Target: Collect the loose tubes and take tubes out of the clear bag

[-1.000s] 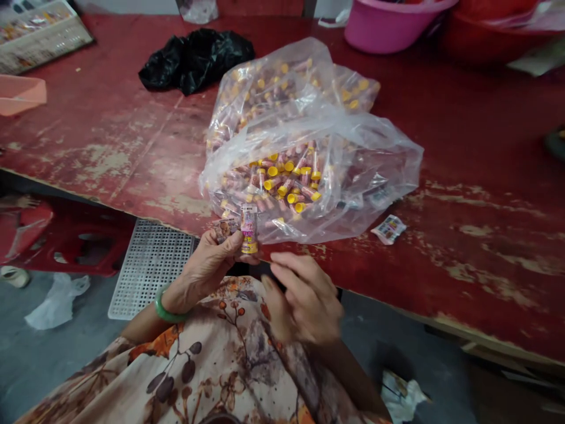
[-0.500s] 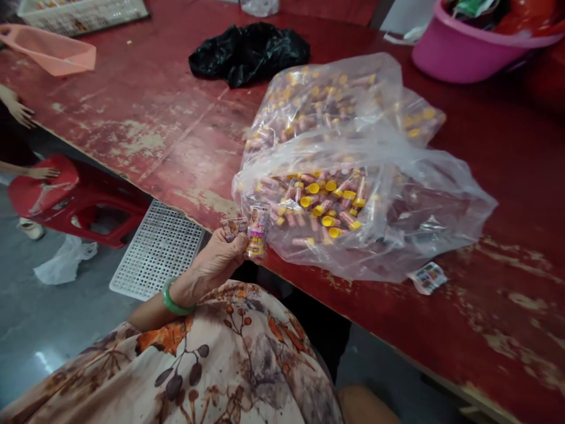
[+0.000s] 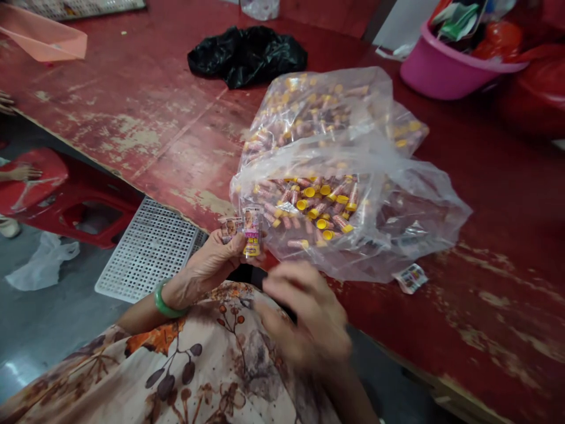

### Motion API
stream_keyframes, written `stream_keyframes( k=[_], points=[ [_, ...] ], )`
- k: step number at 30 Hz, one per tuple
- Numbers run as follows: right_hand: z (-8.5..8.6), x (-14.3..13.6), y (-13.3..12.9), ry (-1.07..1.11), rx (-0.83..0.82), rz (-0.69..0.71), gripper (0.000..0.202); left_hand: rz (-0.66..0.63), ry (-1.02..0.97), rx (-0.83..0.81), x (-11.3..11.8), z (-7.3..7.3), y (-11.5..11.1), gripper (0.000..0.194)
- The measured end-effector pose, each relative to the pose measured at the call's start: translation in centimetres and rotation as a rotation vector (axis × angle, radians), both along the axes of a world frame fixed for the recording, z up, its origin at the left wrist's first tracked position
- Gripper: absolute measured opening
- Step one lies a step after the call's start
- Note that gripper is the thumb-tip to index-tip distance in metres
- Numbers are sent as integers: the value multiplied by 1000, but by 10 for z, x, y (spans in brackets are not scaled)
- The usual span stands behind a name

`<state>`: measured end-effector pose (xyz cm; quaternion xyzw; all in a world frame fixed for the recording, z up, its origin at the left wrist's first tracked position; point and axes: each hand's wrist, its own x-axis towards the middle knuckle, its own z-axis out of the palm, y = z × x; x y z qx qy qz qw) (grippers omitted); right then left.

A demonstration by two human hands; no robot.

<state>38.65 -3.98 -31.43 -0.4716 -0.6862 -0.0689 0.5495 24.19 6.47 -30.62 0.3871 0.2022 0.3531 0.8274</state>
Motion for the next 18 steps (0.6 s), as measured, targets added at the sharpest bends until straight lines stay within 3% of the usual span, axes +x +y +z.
stream_keyframes(
  k=[6, 10, 18],
  points=[
    [-22, -19, 33, 34, 231, -161, 33, -28, 23, -3, 4, -3, -10, 38],
    [-24, -21, 24, -17, 288, -296, 30, -63, 48, -6, 6, -5, -15, 38],
    [-25, -21, 14, -67, 264, -347, 38, -93, 55, -17, 10, -9, -20, 34]
  ],
)
